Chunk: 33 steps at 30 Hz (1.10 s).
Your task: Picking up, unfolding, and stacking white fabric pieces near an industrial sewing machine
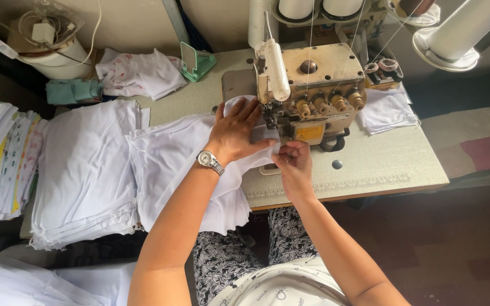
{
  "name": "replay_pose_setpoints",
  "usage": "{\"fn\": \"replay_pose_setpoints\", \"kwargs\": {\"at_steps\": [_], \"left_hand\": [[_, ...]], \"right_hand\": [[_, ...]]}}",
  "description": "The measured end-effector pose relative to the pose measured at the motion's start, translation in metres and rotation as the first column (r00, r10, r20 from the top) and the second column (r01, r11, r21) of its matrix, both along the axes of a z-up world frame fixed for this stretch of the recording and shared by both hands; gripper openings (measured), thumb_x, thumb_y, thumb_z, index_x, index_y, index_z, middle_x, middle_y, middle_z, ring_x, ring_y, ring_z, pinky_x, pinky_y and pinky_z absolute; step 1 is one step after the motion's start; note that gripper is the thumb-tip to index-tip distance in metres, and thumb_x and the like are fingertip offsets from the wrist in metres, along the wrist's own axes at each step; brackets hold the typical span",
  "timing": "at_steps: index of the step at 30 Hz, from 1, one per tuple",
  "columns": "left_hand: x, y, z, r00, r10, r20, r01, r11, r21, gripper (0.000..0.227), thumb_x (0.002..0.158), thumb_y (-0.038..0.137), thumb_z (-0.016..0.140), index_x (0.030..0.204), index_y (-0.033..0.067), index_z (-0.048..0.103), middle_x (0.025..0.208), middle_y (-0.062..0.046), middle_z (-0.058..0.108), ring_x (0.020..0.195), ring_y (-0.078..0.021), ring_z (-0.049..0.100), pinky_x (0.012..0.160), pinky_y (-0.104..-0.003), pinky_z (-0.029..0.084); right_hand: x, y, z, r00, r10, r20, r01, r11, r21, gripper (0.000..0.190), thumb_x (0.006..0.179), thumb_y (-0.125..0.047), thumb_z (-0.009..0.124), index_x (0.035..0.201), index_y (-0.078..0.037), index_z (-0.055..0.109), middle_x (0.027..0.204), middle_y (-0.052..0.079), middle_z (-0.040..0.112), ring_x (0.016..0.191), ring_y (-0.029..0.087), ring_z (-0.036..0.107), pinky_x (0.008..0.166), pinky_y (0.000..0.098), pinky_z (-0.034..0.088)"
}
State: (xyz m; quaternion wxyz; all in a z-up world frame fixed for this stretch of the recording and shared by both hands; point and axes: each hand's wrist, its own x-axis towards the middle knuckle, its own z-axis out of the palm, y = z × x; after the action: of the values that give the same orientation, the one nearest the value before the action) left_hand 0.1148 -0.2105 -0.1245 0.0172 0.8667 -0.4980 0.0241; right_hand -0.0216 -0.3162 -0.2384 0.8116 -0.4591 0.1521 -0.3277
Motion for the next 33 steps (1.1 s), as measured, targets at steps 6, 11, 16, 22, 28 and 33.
{"fn": "replay_pose_setpoints", "kwargs": {"at_steps": [6, 11, 16, 22, 28, 33], "left_hand": [[0.003, -0.001, -0.015, 0.996, -0.014, 0.084, 0.018, 0.999, -0.05, 0.091, 0.085, 0.079, 0.033, 0.147, 0.013, 0.044, 0.153, -0.008, 0.043, 0.141, -0.0285, 0.038, 0.11, -0.062, 0.025], [0.004, 0.006, -0.026, 0.97, -0.061, 0.237, 0.098, 0.984, -0.147, 0.087, 0.084, 0.077, 0.041, 0.139, 0.0108, 0.052, 0.142, -0.012, 0.053, 0.131, -0.0304, 0.049, 0.107, -0.06, 0.03], [0.018, 0.027, -0.051, 0.881, -0.031, 0.472, 0.239, 0.89, -0.387, 0.067, 0.085, 0.067, 0.056, 0.122, 0.012, 0.065, 0.123, -0.012, 0.064, 0.111, -0.0281, 0.063, 0.096, -0.048, 0.043], [0.016, 0.08, -0.061, 0.942, 0.181, 0.284, -0.003, 0.847, -0.532, 0.021, 0.089, 0.033, 0.063, 0.107, 0.0226, 0.063, 0.092, 0.004, 0.055, 0.084, -0.0179, 0.063, 0.072, -0.031, 0.05], [-0.019, 0.101, -0.066, 0.956, 0.281, -0.088, -0.287, 0.829, -0.48, 0.02, 0.077, 0.035, 0.073, 0.086, 0.0186, 0.066, 0.074, 0.002, 0.061, 0.065, -0.0185, 0.068, 0.059, -0.034, 0.056], [-0.009, 0.106, -0.108, 0.904, 0.422, 0.063, -0.397, 0.886, -0.238, 0.014, 0.082, 0.025, 0.064, 0.092, 0.0155, 0.065, 0.08, -0.003, 0.063, 0.073, -0.0254, 0.07, 0.061, -0.038, 0.057]], "right_hand": [[0.0, 0.0, -0.019, 0.993, 0.118, 0.03, -0.121, 0.984, 0.132, 0.043, 0.08, 0.008, 0.072, 0.111, -0.01, 0.048, 0.084, 0.001, 0.062, 0.074, 0.009, 0.061, 0.065, 0.0179, 0.047], [-0.01, 0.013, 0.019, 0.985, 0.172, -0.003, -0.171, 0.976, 0.132, 0.032, 0.08, 0.004, 0.074, 0.105, -0.006, 0.057, 0.08, 0.002, 0.064, 0.07, 0.01, 0.062, 0.061, 0.016, 0.047], [-0.003, 0.002, -0.011, 0.979, 0.197, -0.044, -0.192, 0.977, 0.093, 0.022, 0.08, 0.001, 0.074, 0.101, -0.002, 0.066, 0.078, 0.002, 0.066, 0.069, 0.012, 0.065, 0.06, 0.0153, 0.048], [0.001, -0.016, -0.024, 0.982, 0.187, -0.04, -0.187, 0.982, -0.014, 0.008, 0.086, -0.004, 0.072, 0.092, -0.003, 0.067, 0.08, 0.006, 0.068, 0.072, 0.016, 0.069, 0.061, 0.0176, 0.05], [-0.003, -0.008, -0.007, 0.983, 0.183, -0.005, -0.182, 0.981, 0.061, 0.007, 0.086, -0.003, 0.072, 0.084, -0.004, 0.066, 0.069, 0.003, 0.064, 0.061, 0.016, 0.067, 0.058, 0.0196, 0.051], [-0.001, -0.012, -0.022, 0.98, 0.198, 0.002, -0.198, 0.979, 0.049, 0.012, 0.087, -0.001, 0.071, 0.081, -0.004, 0.061, 0.063, 0.001, 0.056, 0.054, 0.014, 0.062, 0.051, 0.02, 0.045]]}}
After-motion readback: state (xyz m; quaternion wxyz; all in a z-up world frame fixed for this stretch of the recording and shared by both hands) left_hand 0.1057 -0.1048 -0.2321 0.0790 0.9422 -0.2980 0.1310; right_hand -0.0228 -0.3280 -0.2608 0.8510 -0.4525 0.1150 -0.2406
